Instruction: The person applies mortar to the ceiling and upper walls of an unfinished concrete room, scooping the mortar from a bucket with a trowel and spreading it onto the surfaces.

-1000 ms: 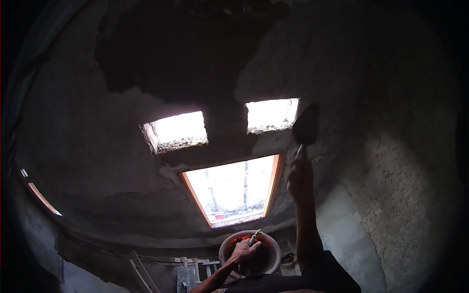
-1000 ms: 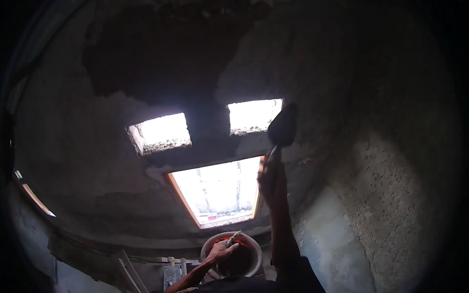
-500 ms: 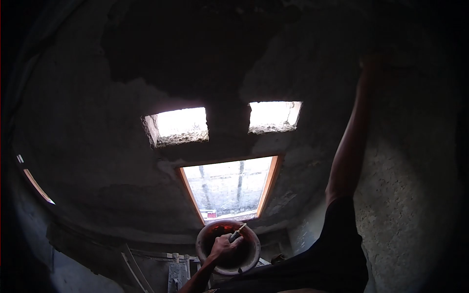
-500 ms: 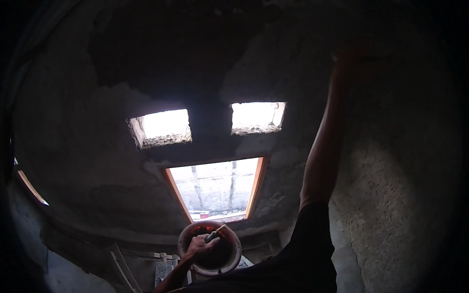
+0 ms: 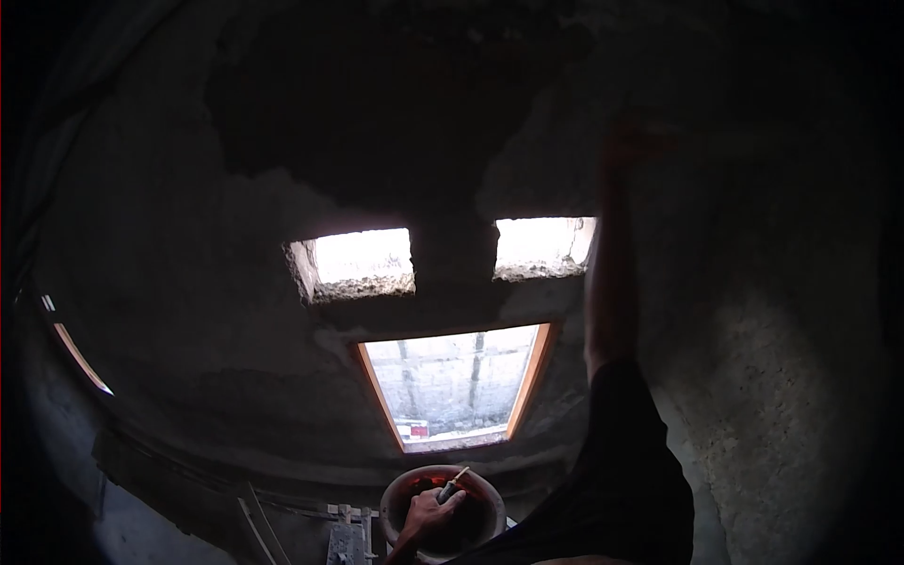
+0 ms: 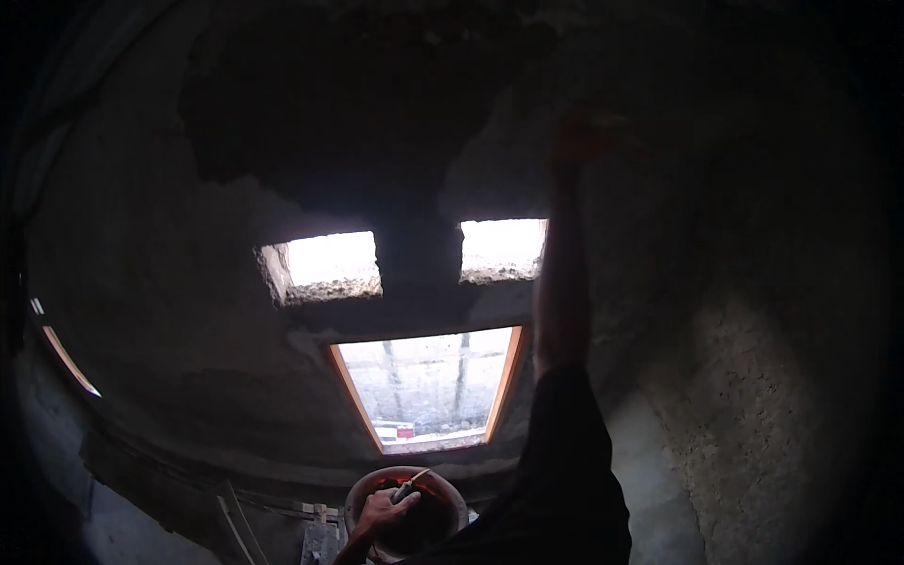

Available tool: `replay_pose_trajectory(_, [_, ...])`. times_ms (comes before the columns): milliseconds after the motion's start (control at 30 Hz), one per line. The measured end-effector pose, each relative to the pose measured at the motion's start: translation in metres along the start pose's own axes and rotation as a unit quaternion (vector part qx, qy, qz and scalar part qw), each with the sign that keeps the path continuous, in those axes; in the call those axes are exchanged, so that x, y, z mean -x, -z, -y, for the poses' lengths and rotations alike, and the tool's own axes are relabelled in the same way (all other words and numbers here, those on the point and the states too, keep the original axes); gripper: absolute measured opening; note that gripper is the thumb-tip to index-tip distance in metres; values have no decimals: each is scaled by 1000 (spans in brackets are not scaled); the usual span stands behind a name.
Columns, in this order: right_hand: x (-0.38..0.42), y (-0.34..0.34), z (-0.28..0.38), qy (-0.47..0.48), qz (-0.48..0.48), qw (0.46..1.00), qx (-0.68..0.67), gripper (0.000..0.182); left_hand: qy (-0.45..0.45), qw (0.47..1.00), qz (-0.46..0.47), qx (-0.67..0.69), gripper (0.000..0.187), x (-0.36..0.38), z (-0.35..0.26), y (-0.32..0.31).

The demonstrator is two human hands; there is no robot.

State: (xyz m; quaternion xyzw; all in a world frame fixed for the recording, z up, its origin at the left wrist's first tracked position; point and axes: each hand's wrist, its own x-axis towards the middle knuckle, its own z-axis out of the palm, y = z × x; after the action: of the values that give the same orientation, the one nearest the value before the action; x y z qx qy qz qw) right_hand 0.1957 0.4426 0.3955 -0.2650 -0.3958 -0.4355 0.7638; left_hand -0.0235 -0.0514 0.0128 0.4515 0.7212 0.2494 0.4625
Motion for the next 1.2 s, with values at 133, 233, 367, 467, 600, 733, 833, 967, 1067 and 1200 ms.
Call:
replay_pose_trajectory(133, [91,-88,43,-132,166,973,-96,60,-26,999,-40,11,44,1,1,-1])
replay_pose_trajectory(233, [108,-68,74,-206,182,957,-93,74,17,999,-39,27,44,7,0,2])
replay_pose_trajectory(367, [120,49,100,-392,307,840,-218,69,-1,999,-41,29,44,4,0,-1])
replay_pose_trajectory(467, [154,151,95,-138,446,880,-87,54,-6,999,-36,23,40,-2,-3,0])
replay_pose_trajectory(600, [225,325,61,-63,631,763,-127,52,-20,999,-30,34,40,-11,-1,-9])
replay_pose_trajectory(733, [176,468,85,-349,762,545,-38,37,-29,998,-7,46,42,-22,2,-23])
replay_pose_trajectory(833, [161,548,88,-403,806,434,-15,50,-37,998,6,43,42,-34,8,-40])
replay_pose_trajectory(967, [112,601,114,-521,827,209,-30,43,-67,996,33,57,42,-42,19,-73])
replay_pose_trajectory(1067, [132,649,131,-518,838,154,-71,37,-85,987,60,123,38,-33,11,-83])
replay_pose_trajectory(1200, [186,684,164,-475,875,90,2,35,-74,986,110,106,37,-42,22,-71])
